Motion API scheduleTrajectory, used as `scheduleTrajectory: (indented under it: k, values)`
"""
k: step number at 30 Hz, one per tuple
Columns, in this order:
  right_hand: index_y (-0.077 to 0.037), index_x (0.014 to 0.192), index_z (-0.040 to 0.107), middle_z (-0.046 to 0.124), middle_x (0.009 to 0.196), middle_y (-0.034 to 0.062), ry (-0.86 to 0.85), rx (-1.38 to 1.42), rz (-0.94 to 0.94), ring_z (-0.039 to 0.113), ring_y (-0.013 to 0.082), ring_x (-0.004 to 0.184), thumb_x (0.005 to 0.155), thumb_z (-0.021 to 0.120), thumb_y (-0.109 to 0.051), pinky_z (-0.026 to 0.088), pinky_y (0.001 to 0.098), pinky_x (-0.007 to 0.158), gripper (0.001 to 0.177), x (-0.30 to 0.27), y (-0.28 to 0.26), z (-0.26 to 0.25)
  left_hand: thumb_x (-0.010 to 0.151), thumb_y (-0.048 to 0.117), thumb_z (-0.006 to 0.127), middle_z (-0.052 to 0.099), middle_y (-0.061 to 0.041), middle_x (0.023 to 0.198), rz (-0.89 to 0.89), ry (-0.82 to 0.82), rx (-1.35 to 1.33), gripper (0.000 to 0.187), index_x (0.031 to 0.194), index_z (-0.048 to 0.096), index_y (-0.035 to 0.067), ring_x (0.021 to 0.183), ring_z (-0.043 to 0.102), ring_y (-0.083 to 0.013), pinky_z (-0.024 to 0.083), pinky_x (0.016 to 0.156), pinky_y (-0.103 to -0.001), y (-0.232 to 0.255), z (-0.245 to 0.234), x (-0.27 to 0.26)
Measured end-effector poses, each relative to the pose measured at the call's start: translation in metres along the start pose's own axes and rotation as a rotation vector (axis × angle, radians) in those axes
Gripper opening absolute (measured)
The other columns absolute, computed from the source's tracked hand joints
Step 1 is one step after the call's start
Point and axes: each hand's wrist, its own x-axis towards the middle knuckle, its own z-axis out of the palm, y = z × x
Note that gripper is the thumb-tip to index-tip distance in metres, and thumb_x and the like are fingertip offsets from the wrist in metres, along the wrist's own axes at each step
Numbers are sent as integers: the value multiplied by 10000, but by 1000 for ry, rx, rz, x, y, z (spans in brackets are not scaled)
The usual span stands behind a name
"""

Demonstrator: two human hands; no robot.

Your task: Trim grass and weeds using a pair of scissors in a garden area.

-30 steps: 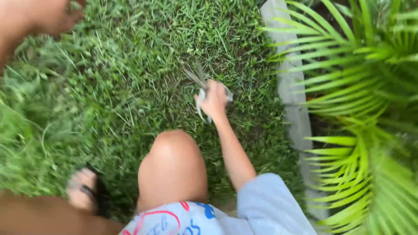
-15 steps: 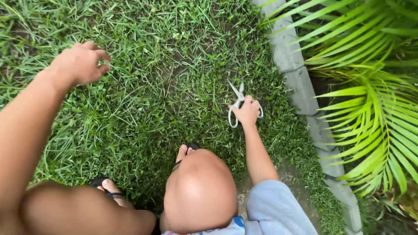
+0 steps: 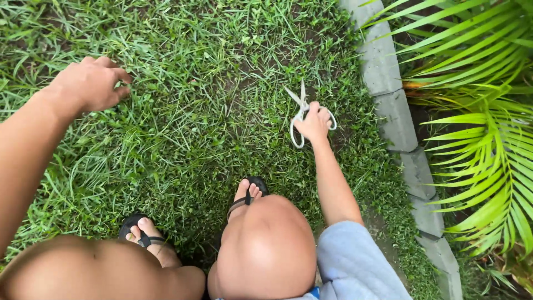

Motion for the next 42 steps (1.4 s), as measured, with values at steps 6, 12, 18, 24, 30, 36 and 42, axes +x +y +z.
scheduleTrajectory:
  k: [6,12,18,24,30,36,42]
  values:
    - [-44,1179,512,571,1135,275,-11,-9,130,588,411,1017,646,956,-570,504,492,802,870,11,-63,-37,986,453,571,596,-135,1432,-4,22,-51,404,1318,703,264,1318,558,-376,478,1102,-522,-7,13,-23]
    - [-75,973,584,674,827,99,37,243,114,698,309,803,820,864,-497,555,437,804,529,-1,-55,-19,985,458,576,558,-184,1452,-102,-16,-106,428,1349,692,265,1339,531,-393,452,1120,-529,-25,23,-40]
    - [-92,1258,481,541,1186,245,52,312,-78,593,377,998,729,869,-307,491,524,838,691,-51,-21,3,991,449,593,554,-223,1445,-135,38,-238,433,1335,700,209,1339,522,-431,439,1107,-548,-37,21,-41]
    - [-131,1282,473,534,1186,217,-151,-39,106,545,383,1146,648,871,-395,440,578,946,794,-101,21,2,981,435,616,587,-250,1392,-95,54,-272,422,1324,721,213,1283,567,-448,458,1111,-532,-36,40,-39]
    - [-102,1233,544,593,1118,249,47,-81,-56,605,396,980,685,878,-443,495,526,854,727,-68,-20,10,972,424,623,597,-257,1356,-32,61,-268,434,1340,706,210,1272,566,-449,467,1091,-533,-24,44,-37]
    - [-109,1070,588,695,892,91,170,240,-108,683,279,792,883,816,-489,553,443,732,481,-85,9,29,987,429,602,597,-248,1343,-44,44,-289,434,1352,691,212,1276,565,-431,458,1091,-536,-23,40,-50]
    - [-64,1127,545,613,1028,249,201,18,-105,616,449,1020,610,938,-420,493,576,740,740,-122,61,52,983,424,612,588,-238,1355,-43,65,-342,409,1314,714,205,1296,551,-422,448,1097,-530,-21,39,-47]
